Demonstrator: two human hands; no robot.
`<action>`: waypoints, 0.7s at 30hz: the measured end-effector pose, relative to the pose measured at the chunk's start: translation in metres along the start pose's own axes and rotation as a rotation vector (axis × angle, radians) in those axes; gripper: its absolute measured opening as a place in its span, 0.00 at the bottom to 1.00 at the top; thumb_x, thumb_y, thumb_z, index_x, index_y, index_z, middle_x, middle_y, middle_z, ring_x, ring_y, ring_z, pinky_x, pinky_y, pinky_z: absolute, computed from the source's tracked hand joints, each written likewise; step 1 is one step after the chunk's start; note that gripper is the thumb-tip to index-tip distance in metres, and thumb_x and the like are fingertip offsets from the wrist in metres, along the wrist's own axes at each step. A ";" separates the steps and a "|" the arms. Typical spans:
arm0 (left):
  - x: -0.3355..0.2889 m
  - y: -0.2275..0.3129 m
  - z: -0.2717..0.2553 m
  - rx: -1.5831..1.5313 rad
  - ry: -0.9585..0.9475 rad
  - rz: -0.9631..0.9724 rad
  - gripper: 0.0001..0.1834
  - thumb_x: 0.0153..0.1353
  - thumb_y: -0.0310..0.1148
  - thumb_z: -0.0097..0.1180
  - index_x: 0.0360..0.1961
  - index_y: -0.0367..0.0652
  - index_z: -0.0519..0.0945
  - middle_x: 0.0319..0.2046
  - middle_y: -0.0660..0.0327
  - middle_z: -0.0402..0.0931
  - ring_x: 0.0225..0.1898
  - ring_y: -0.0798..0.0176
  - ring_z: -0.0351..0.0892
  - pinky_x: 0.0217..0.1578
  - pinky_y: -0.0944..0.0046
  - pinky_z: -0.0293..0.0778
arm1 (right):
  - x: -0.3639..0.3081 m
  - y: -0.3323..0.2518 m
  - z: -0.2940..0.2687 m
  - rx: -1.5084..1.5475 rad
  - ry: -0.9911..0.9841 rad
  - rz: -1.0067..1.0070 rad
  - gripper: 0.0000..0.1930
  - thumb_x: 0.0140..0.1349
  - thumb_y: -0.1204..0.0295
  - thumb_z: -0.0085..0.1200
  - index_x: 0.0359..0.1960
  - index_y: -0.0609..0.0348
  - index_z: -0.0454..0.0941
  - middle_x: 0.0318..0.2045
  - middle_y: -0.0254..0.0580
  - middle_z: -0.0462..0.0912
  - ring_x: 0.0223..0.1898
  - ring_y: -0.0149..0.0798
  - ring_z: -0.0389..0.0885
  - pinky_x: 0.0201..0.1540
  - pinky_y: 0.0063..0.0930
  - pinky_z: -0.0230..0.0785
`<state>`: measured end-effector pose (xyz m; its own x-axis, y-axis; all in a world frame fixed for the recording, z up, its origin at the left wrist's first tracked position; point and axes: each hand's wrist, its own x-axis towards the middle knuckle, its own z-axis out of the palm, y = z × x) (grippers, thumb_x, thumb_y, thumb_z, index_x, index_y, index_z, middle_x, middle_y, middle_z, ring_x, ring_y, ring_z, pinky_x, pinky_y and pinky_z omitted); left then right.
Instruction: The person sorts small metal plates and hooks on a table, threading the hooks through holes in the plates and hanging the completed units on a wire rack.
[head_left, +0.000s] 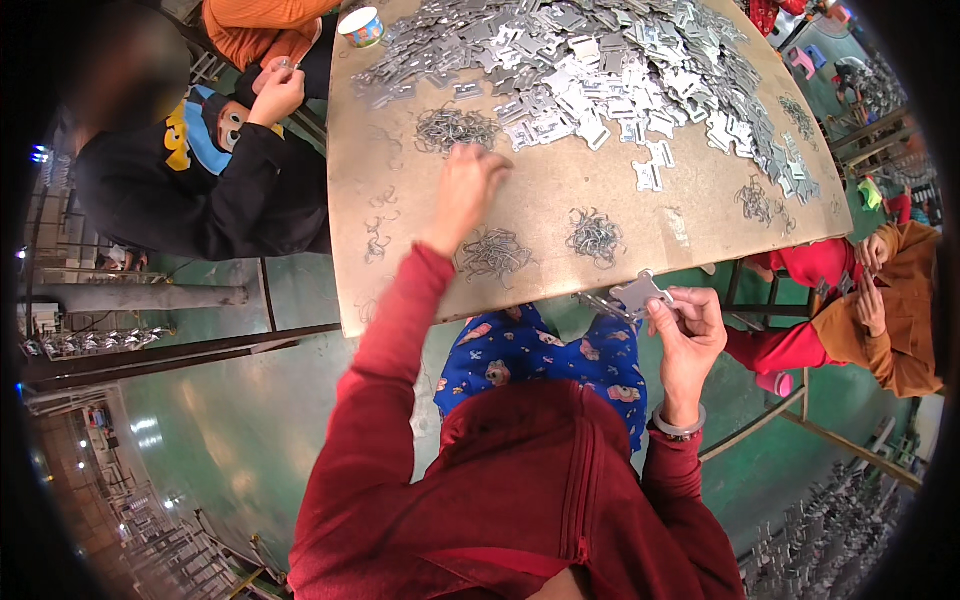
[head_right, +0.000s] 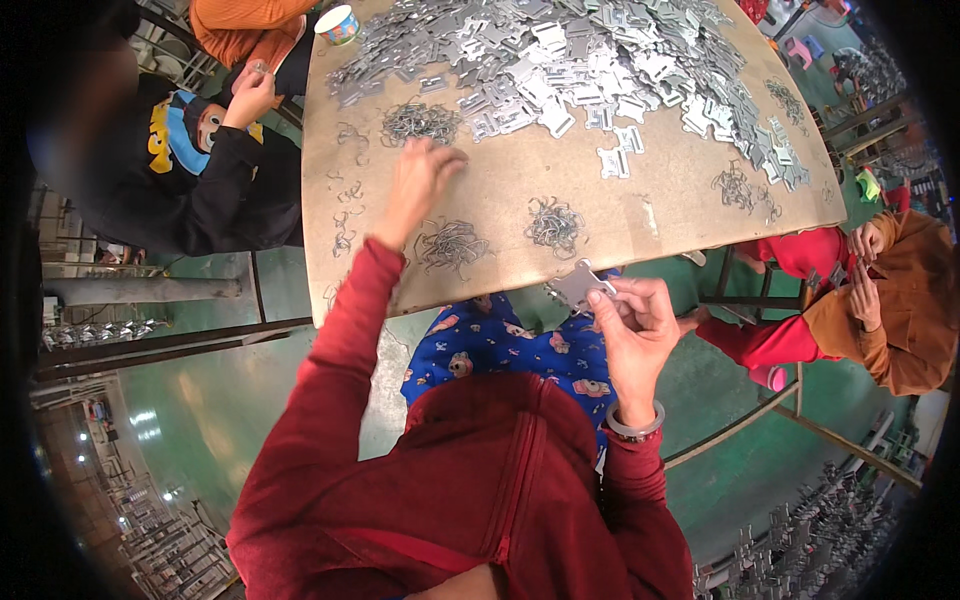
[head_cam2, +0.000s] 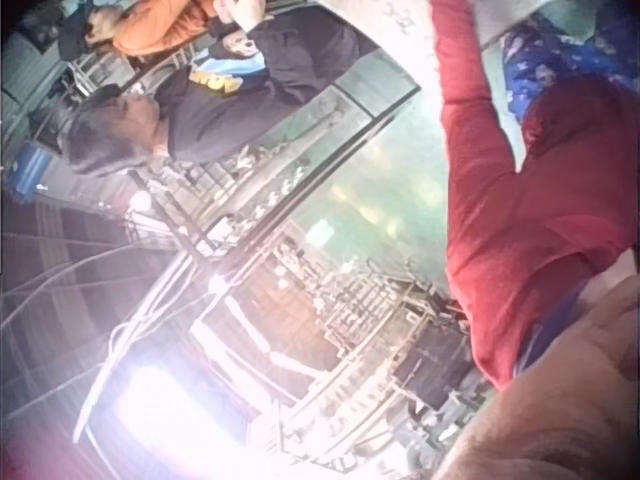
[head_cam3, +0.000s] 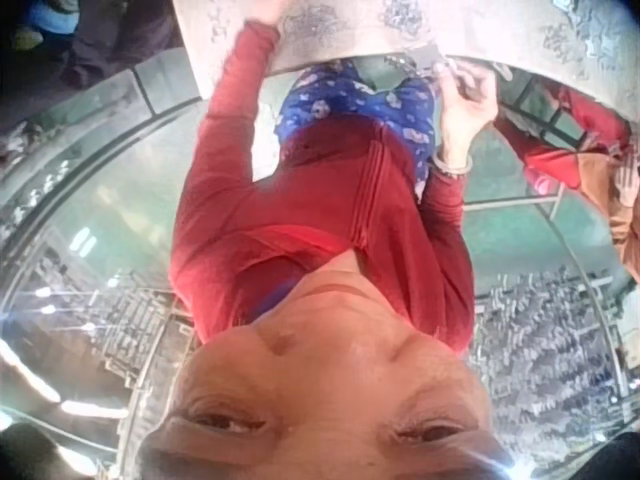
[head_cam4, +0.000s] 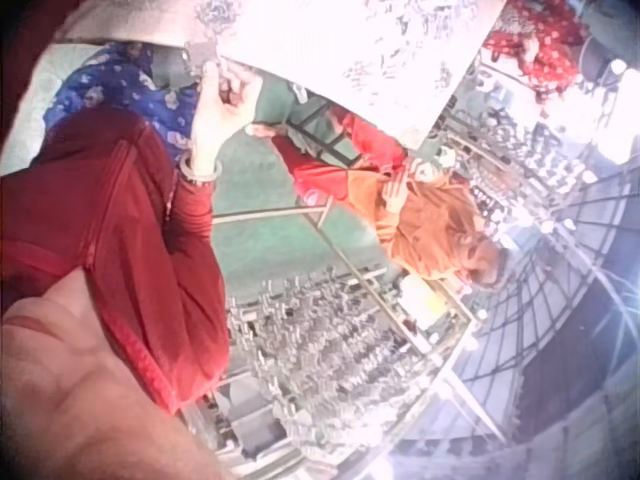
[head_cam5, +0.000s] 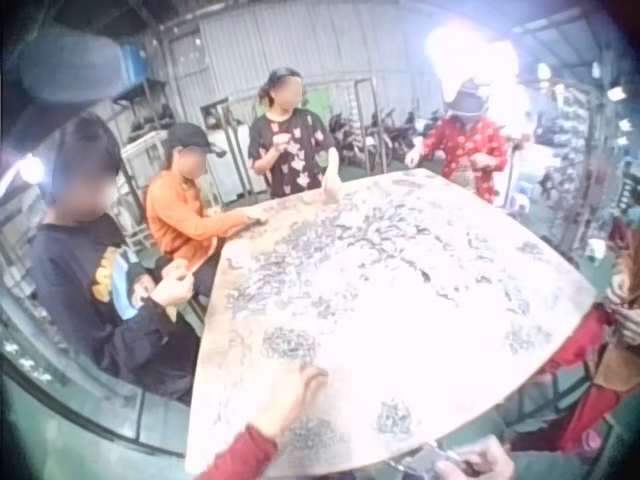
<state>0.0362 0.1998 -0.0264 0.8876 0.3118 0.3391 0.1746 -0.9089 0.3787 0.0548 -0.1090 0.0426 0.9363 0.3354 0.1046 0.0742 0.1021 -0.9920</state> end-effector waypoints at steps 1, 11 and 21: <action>0.011 -0.012 -0.001 0.113 -0.051 0.025 0.08 0.53 0.32 0.55 0.34 0.45 0.80 0.33 0.55 0.72 0.41 0.52 0.68 0.44 0.57 0.66 | -0.002 0.000 0.001 0.006 0.000 -0.002 0.10 0.52 0.84 0.59 0.33 0.64 0.70 0.25 0.36 0.78 0.21 0.19 0.70 0.23 0.10 0.61; 0.042 -0.051 -0.007 0.386 -0.089 0.289 0.05 0.52 0.29 0.52 0.31 0.43 0.77 0.33 0.56 0.72 0.43 0.53 0.70 0.42 0.54 0.68 | -0.019 -0.004 -0.014 0.024 0.044 -0.003 0.11 0.51 0.85 0.59 0.34 0.63 0.71 0.26 0.35 0.79 0.21 0.17 0.68 0.23 0.09 0.60; 0.046 -0.033 -0.032 0.148 -0.038 -0.045 0.08 0.52 0.28 0.50 0.32 0.38 0.78 0.31 0.50 0.78 0.34 0.48 0.78 0.37 0.53 0.73 | -0.028 -0.005 -0.009 0.011 0.021 0.019 0.11 0.51 0.85 0.59 0.34 0.63 0.71 0.24 0.34 0.78 0.20 0.19 0.69 0.22 0.10 0.60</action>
<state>0.0573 0.2532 0.0044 0.8924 0.3448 0.2910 0.2726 -0.9260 0.2611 0.0310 -0.1275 0.0434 0.9443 0.3181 0.0842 0.0527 0.1066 -0.9929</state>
